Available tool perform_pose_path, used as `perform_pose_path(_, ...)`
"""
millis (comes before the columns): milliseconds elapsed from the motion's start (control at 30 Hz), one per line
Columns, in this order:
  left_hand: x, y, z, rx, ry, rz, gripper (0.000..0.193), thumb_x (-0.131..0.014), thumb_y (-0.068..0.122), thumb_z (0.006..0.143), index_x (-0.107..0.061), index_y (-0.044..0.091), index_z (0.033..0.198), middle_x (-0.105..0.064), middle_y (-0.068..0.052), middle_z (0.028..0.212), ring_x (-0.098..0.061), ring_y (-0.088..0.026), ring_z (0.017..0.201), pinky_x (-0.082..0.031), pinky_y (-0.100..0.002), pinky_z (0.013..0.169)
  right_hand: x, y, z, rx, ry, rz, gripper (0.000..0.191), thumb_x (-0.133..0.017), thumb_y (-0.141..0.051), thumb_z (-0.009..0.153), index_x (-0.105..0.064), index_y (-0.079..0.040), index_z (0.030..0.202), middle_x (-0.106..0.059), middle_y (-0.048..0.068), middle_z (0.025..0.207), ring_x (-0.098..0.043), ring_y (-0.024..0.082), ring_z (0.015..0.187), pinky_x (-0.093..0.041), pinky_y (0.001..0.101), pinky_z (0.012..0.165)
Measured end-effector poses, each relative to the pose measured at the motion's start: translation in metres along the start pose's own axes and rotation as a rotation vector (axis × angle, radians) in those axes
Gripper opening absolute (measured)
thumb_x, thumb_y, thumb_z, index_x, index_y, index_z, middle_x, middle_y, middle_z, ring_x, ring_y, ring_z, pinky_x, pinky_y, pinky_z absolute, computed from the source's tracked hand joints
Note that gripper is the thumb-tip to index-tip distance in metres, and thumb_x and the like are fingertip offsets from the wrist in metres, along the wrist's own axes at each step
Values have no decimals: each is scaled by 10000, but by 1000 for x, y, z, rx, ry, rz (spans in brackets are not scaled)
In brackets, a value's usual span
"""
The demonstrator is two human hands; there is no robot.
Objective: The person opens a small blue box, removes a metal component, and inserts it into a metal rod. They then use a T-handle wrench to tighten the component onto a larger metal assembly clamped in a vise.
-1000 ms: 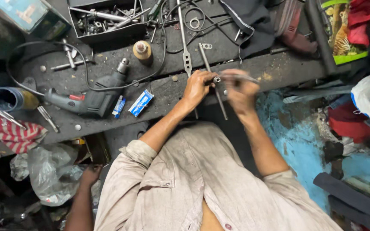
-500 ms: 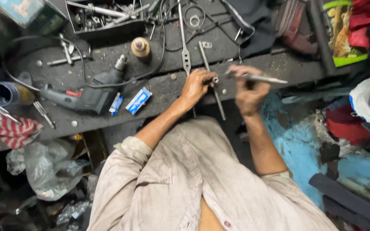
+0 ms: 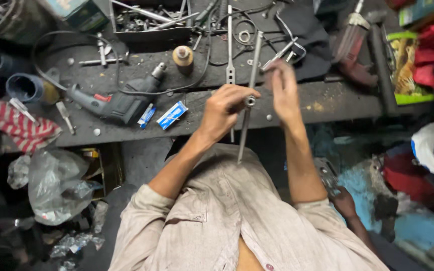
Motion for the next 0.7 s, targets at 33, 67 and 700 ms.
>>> perform_pose_path(33, 18, 9, -5, 10, 66, -13, 506, -677, -115, 719, -737, 103, 1172, -738, -49, 1141, -665, -249, 1129, -566, -376, 973, -27, -7, -18, -171, -196, 274, 458, -492, -428, 1149, -562, -48, 1395, -636, 101, 1286, -631, 221, 1192, -549, 391, 1044)
perform_pose_path(67, 35, 17, -11, 16, 133, -17, 530, -654, -131, 706, -738, 101, 1174, -742, -45, 1141, -670, -242, 1134, -569, -375, 986, -55, -17, -40, -297, -358, 256, 547, -427, -498, 1122, -583, -40, 1375, -665, 91, 1267, -652, 218, 1188, -538, 391, 1048)
perform_pose_path(700, 118, 28, -355, 406, 933, -481, 485, -522, 200, 1062, -329, 157, 1505, -670, -95, 1308, -610, -177, 1218, -470, -330, 1085, -322, -65, -267, -1218, -1270, 16, 477, -387, -636, 1029, -546, -196, 940, -394, -57, 634, -260, 68, 425, -156, 245, 369)
Point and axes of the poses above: each hand's wrist, its own z-axis towards the middle knuckle, its own x-axis out of the back of the hand, y = z × x, the point moved 6 cm from there along z, towards the middle knuckle
